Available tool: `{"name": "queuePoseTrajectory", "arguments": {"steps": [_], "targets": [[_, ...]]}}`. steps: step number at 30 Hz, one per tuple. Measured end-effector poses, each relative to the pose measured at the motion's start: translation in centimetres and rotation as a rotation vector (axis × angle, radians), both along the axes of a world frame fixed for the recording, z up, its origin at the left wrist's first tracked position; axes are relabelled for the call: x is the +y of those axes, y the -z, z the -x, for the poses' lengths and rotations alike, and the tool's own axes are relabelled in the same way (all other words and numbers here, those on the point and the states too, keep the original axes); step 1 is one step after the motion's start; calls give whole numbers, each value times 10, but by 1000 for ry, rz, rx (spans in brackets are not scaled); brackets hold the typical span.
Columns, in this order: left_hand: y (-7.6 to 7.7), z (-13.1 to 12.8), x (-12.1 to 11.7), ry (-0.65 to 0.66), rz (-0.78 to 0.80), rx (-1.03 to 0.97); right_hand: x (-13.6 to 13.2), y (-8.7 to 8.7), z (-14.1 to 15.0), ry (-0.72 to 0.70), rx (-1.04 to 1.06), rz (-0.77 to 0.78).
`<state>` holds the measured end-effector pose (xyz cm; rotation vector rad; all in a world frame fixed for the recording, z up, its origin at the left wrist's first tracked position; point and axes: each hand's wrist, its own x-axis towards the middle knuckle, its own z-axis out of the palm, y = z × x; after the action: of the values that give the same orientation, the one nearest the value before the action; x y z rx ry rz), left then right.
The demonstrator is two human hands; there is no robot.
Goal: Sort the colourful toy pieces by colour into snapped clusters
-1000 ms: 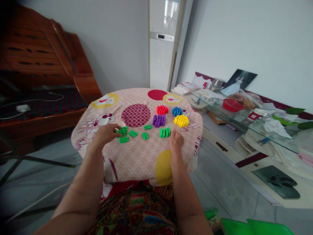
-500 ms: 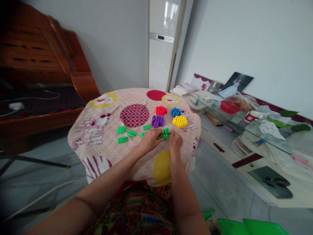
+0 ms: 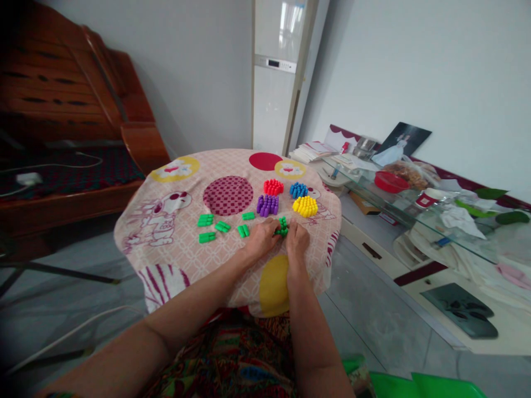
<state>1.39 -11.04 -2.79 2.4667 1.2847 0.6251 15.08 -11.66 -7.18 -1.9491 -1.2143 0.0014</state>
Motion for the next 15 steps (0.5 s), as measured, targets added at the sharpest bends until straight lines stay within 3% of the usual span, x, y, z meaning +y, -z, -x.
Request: {"name": "queuePoseTrajectory", "arguments": {"steps": [8,15], "targets": [[8,11,-6,-53,-29,-127,0,4,-3,-53,48,-11],[-8,73,16,-272,-76,-101,0,2,-1,-51,77,-6]]}}
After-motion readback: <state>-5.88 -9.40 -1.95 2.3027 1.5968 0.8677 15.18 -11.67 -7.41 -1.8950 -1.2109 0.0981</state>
